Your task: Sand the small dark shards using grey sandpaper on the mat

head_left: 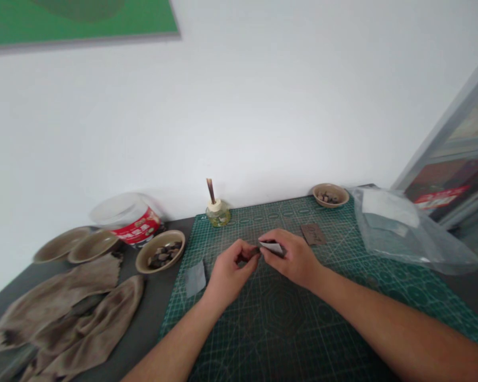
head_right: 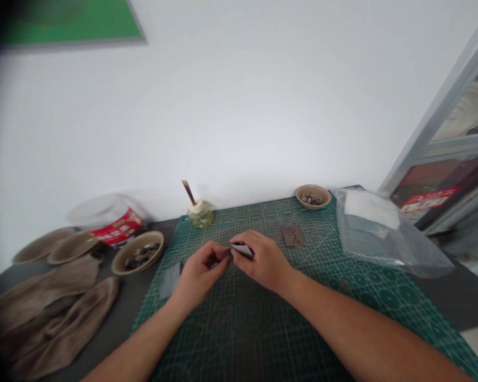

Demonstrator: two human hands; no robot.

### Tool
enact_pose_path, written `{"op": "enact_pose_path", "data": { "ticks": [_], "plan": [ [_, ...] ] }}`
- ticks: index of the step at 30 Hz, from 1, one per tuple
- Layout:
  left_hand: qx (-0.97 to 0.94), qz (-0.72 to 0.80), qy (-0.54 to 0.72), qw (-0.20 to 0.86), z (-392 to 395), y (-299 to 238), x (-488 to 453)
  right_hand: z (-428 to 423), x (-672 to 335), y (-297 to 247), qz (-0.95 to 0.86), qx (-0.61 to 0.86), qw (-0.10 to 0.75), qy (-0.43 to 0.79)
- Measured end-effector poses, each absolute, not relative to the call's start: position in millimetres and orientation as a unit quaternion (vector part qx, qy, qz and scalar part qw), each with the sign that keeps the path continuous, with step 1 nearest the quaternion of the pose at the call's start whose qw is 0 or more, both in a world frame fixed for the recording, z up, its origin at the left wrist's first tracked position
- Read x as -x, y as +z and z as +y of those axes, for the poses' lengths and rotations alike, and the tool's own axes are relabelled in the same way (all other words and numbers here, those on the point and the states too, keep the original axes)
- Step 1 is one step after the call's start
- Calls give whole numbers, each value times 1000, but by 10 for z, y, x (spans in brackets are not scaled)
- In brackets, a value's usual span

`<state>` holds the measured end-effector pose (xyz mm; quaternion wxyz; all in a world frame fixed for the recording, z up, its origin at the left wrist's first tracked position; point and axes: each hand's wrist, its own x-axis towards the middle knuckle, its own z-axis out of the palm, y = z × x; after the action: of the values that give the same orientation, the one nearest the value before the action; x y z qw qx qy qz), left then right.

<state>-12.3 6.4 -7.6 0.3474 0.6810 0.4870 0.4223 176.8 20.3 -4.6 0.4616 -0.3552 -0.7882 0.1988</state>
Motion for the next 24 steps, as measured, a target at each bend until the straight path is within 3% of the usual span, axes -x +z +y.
{"op": "enact_pose_path", "data": {
  "ticks": [14,24],
  "plan": [
    [-617,505,469,380,28,-35,108,232,-1803,-94,-898,264,348,46],
    [-585,500,491,408,15,9,71,207,-1779,-116,-897,282,341,15]
  ]
}}
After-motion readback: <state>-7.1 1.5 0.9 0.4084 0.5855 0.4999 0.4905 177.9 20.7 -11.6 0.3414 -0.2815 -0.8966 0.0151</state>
